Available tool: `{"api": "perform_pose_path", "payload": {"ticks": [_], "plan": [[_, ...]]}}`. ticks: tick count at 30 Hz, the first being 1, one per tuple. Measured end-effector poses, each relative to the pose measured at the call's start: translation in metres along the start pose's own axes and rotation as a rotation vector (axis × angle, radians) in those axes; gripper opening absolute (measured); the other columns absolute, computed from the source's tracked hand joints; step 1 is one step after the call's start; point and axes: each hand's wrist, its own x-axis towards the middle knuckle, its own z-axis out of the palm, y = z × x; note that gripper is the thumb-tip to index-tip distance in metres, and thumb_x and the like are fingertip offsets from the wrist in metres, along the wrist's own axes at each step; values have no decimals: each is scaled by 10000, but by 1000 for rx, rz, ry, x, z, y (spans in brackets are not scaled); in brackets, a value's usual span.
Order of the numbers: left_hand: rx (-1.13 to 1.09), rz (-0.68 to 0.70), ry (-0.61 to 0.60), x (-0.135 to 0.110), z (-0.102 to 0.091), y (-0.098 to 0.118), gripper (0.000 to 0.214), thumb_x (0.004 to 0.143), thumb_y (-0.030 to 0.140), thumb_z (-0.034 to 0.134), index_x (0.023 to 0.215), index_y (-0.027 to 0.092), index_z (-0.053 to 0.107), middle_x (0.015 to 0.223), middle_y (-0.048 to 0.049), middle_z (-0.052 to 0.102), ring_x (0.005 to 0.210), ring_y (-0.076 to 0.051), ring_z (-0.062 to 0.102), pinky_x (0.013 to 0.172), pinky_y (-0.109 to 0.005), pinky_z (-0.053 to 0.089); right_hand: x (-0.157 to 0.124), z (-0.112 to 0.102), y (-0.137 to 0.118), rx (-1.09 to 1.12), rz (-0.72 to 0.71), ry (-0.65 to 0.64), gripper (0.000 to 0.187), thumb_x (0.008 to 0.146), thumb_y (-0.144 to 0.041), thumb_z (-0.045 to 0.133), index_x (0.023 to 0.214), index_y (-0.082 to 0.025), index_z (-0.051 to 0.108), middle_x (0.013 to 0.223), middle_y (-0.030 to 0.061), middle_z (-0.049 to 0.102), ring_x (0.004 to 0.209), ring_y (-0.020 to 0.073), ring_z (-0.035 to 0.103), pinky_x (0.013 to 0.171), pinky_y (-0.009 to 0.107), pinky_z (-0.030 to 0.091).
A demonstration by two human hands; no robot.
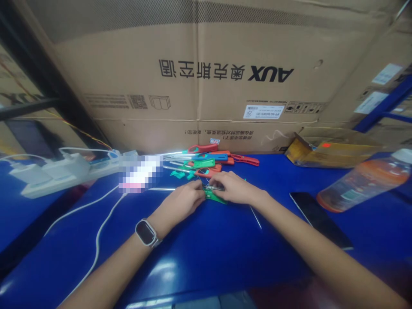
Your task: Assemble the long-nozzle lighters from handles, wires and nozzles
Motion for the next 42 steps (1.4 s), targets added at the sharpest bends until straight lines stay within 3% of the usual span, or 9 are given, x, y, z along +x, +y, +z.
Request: {"api": "perform_pose_path", "payload": {"ticks": [4,10,16,22,32,42], "plan": [[0,2,-7,0,1,-1,228,978,210,502,893,164,709,959,-58,588,793,-155,610,727,-274,501,3,0,5,127,7,4,144,871,-157,622,997,-169,690,932,47,744,820,184,663,726,281,425],[-12,-5,-2,1,2,-2,239,983,224,496,926,172,722,956,-56,587,787,-154,614,718,-277,503,-11,-3,4,194,-46,23,230,954,-216,522,1080,-186,711,1071,67,745,952,206,676,799,296,457],[-29,-9,0,0,1,-1,251,988,223,486,919,170,722,945,-53,580,769,-148,607,720,-276,501,-30,12,-3,-84,-39,100,251,1001,-287,497,1129,-197,693,1061,83,722,1019,233,601,864,367,390],[-19,-15,-8,1,1,0,239,982,216,497,934,168,726,948,-56,580,757,-149,602,707,-276,497,-35,20,-3,-388,-93,140,325,1021,-332,446,1150,-182,703,958,106,628,915,227,532,751,354,328],[-51,-14,0,1,1,0,238,982,210,498,888,158,710,935,-54,580,746,-140,600,717,-268,493,-32,22,3,-283,-100,134,315,1003,-332,501,1227,-171,653,1038,100,654,982,224,559,808,349,366],[-80,-32,-4,1,0,0,241,977,211,502,845,155,697,922,-55,579,751,-145,614,722,-274,490,-29,19,-4,-324,-160,169,228,989,-284,534,1043,-173,726,986,80,681,937,214,562,789,350,331]]}}
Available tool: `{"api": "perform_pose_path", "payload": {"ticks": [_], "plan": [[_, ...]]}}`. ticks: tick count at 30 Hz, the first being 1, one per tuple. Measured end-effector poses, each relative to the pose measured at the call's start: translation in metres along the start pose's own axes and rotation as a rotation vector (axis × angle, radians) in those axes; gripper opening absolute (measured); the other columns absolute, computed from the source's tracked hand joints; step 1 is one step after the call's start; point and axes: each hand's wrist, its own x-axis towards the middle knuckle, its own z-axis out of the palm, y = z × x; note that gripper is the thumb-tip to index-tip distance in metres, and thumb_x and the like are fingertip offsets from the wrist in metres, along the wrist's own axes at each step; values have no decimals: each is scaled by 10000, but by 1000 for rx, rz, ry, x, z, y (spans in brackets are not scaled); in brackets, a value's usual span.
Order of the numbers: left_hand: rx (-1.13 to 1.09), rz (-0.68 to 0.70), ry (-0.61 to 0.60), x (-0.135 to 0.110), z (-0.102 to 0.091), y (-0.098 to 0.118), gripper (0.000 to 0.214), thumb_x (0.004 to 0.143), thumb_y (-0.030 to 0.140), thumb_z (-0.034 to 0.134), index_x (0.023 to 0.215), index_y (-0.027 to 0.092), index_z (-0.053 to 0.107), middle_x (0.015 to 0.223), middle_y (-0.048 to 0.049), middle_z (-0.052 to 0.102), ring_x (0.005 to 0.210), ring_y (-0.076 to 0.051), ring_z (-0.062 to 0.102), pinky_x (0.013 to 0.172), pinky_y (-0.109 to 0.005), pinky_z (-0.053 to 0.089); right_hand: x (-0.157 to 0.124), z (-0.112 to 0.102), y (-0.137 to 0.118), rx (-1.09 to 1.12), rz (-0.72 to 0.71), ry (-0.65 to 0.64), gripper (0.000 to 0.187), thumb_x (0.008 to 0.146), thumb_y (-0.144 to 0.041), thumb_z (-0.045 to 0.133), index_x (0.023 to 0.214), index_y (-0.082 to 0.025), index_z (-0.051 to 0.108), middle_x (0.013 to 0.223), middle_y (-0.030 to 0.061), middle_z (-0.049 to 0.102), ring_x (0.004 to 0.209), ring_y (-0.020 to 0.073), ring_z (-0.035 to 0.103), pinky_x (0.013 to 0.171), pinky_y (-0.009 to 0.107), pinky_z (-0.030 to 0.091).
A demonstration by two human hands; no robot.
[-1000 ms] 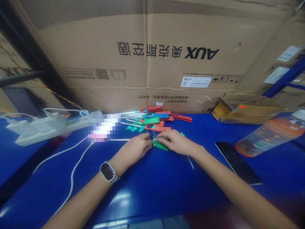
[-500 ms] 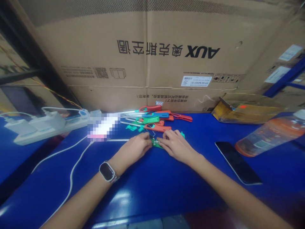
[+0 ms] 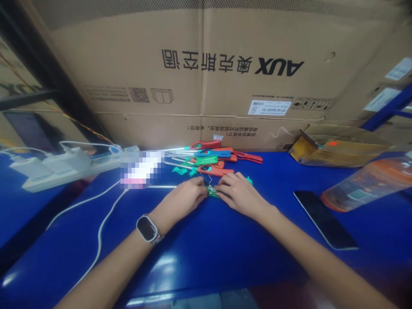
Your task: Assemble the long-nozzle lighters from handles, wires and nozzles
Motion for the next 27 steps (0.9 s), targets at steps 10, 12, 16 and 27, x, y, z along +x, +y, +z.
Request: {"api": "perform_pose_path", "payload": {"ticks": [10,12,16,27], "plan": [[-212,37,153,-2,-11,-26,152,932,256,592,930,178,723,897,-41,636,785,-149,614,741,-271,485,-1,0,-5,-5,94,-50,251,988,-290,524,1119,-193,715,989,78,679,956,212,591,772,350,320],[-203,-13,236,-4,-19,-35,193,955,258,548,916,172,717,850,-36,630,765,-153,601,722,-278,470,-2,0,-5,9,109,-34,268,982,-308,530,1154,-186,696,1018,86,689,990,226,600,790,358,328],[-142,-55,252,-8,-26,-51,200,956,257,536,932,176,717,850,-38,632,778,-168,598,734,-295,460,1,-2,-5,71,141,21,282,978,-345,528,1168,-196,673,1087,95,698,1047,243,596,841,377,351],[-61,-199,261,-12,-24,-68,162,868,109,568,891,161,720,849,-50,666,771,-181,608,721,-296,463,93,-1,-9,-4,-29,-102,195,893,-239,609,1056,-199,709,1106,120,602,1067,280,499,873,405,364]]}}
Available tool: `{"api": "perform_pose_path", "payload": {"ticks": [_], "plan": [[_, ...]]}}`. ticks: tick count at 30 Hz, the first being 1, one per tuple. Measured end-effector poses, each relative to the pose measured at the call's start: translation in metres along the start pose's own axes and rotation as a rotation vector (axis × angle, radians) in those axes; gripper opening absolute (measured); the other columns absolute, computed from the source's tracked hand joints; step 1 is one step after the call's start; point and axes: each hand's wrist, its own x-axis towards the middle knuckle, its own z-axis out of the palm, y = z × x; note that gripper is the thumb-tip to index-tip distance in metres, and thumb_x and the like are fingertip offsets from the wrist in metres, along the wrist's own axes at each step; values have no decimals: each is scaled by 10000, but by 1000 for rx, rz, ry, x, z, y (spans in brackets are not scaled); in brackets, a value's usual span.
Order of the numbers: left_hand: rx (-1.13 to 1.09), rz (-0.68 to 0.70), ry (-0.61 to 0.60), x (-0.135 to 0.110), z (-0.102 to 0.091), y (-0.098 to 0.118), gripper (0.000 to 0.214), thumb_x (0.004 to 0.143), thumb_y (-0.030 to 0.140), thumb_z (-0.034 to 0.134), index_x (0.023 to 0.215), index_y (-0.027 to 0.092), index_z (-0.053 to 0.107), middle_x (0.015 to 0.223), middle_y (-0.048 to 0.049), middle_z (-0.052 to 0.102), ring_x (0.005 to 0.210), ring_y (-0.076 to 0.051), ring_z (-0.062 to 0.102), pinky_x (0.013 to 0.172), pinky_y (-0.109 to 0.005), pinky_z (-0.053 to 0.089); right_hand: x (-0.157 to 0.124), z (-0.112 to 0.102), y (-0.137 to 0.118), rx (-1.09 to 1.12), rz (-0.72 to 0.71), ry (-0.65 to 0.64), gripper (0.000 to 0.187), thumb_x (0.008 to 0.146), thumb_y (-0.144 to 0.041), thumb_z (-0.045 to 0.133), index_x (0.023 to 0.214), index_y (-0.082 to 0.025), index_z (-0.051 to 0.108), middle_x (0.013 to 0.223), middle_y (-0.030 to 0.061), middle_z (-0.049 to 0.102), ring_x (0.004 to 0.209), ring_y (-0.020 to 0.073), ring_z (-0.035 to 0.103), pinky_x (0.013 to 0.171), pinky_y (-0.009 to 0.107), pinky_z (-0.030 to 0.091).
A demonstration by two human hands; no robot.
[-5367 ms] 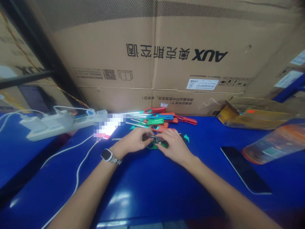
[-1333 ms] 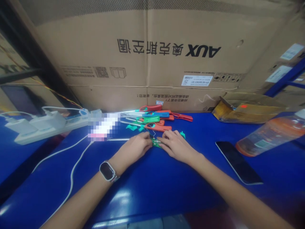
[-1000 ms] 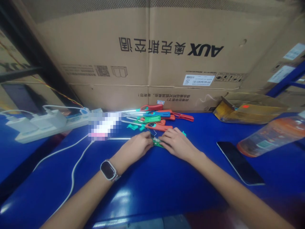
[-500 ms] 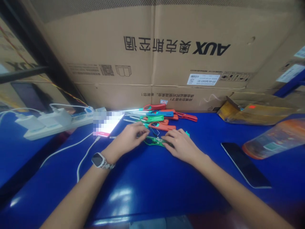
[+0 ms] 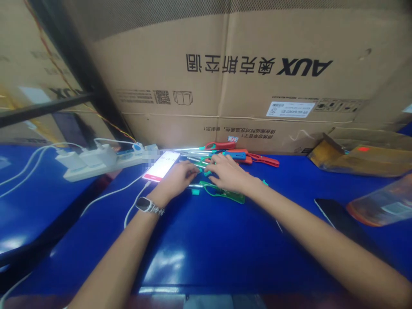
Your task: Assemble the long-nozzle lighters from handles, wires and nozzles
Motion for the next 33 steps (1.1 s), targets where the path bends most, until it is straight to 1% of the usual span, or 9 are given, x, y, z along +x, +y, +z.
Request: {"api": "perform_pose_path", "payload": {"ticks": [3,6,12,16,18,21,25,30,33], "plan": [[5,-21,0,0,-4,0,162,853,97,575,893,158,719,840,-50,664,769,-183,600,724,-301,458,23,0,-1,-29,-8,-97,181,841,-176,629,994,-194,724,1099,131,604,1113,303,478,904,423,357],[21,-65,29,0,-7,-4,146,861,116,572,870,157,712,820,-54,658,755,-188,596,719,-309,457,34,2,0,14,4,-125,206,806,-181,646,995,-202,725,1066,125,614,1084,304,490,900,426,365],[24,-158,60,-1,-6,-14,146,829,70,571,843,149,693,802,-60,659,768,-197,608,739,-317,471,33,5,8,119,71,-9,203,825,-161,583,982,-190,709,995,99,625,984,262,513,845,391,379],[122,-191,96,-1,-1,-19,140,837,154,635,961,137,699,938,-95,641,806,-207,608,748,-327,487,28,10,10,149,94,48,198,890,-196,549,1000,-189,714,984,93,636,992,251,531,848,375,380],[164,-222,72,0,2,-20,182,823,195,681,992,130,703,969,-114,648,840,-229,616,763,-336,490,30,15,9,151,100,54,200,903,-225,552,1006,-196,720,991,96,645,1020,261,540,854,375,383],[180,-240,8,3,5,-19,99,834,192,678,903,131,714,878,-107,680,834,-245,627,759,-334,478,36,22,6,169,104,69,193,896,-236,568,1004,-206,725,1022,100,657,1062,277,545,862,378,390],[181,-232,-15,7,7,-14,83,865,172,635,845,145,711,828,-94,696,772,-228,628,711,-312,458,38,27,4,235,119,98,167,879,-213,588,970,-209,728,950,81,667,1006,259,567,846,365,406],[191,-197,-34,8,3,-10,128,870,151,611,778,141,701,773,-90,686,711,-219,607,690,-314,441,23,23,7,351,154,173,131,864,-181,607,918,-190,725,933,69,661,947,229,582,835,354,430],[189,-89,30,7,-5,-6,120,885,167,609,798,144,688,792,-80,671,751,-219,593,717,-320,437,9,16,6,452,165,264,137,872,-189,610,957,-183,717,946,68,656,894,205,592,809,343,448]]}}
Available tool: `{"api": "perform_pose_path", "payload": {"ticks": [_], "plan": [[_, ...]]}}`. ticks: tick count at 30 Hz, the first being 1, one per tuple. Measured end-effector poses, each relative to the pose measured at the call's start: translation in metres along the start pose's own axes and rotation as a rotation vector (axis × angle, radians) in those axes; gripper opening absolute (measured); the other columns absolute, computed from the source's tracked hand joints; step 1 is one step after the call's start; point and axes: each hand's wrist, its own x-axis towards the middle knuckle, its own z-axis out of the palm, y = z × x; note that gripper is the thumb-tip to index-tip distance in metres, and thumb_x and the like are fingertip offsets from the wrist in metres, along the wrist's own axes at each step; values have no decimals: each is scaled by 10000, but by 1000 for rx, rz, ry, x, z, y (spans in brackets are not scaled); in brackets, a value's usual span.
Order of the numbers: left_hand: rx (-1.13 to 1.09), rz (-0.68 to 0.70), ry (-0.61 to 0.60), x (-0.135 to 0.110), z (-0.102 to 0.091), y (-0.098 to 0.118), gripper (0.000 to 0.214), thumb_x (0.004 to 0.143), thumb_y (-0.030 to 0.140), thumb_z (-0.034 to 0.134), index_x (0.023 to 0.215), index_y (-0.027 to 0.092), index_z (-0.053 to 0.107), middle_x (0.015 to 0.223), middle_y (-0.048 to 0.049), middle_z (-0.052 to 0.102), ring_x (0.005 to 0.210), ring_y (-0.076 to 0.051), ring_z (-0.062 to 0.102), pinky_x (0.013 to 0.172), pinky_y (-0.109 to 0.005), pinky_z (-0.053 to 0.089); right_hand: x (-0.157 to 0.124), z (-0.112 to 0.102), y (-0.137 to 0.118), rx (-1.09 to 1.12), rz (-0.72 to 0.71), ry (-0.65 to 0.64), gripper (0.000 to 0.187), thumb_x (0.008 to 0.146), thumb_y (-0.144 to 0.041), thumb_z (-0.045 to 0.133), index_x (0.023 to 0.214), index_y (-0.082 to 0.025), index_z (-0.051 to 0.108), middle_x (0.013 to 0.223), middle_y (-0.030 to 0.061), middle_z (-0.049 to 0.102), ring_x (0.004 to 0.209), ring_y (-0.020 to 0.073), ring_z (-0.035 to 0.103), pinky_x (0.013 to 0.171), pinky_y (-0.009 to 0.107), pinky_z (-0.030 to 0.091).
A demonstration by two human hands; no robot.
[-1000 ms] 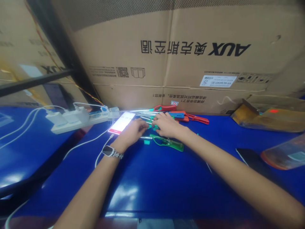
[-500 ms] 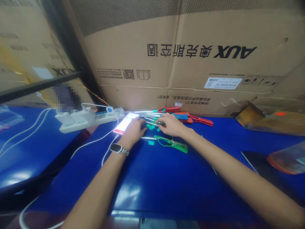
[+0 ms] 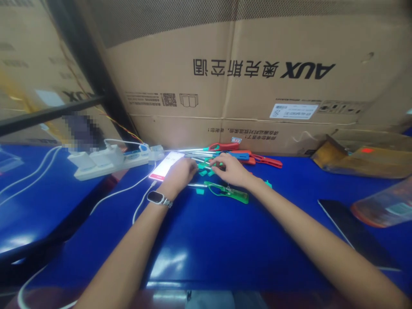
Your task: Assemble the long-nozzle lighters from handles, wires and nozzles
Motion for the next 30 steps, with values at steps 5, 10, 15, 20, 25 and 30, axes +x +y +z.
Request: {"api": "perform_pose_path", "payload": {"ticks": [5,10,15,20,25,30], "plan": [[-153,320,46,-6,-10,16,113,917,199,605,831,162,667,817,-47,643,797,-197,582,739,-302,437,-23,-12,-11,227,36,100,229,905,-303,605,1084,-182,680,921,50,683,801,173,600,715,299,456],[-308,378,-17,-10,-7,35,121,949,239,577,887,179,662,864,-34,650,811,-174,603,768,-294,454,-44,-9,-9,414,143,71,164,872,-323,634,885,-177,706,854,32,722,693,146,593,648,277,459],[-323,297,-45,-12,-7,32,140,931,298,602,892,182,669,886,-38,662,820,-181,617,779,-307,471,-53,-5,-5,492,175,45,234,841,-369,661,971,-175,676,912,47,728,722,160,635,655,287,487],[-189,129,-242,-15,-4,15,296,784,292,720,1061,195,689,1065,-72,676,971,-245,632,842,-344,487,-64,-6,-2,517,283,66,207,868,-380,628,936,-186,644,770,31,719,700,186,680,648,295,498],[-24,135,-380,-3,-7,23,252,738,158,642,972,205,720,952,-49,729,895,-235,666,787,-312,477,-73,8,5,506,255,109,198,874,-394,617,906,-198,619,762,18,694,635,158,610,608,278,462],[152,227,-396,13,-13,40,196,704,120,605,841,206,716,874,-65,726,805,-244,665,727,-316,461,-73,18,5,497,253,132,191,875,-382,612,886,-191,613,655,-11,629,553,128,503,540,248,391]]}}
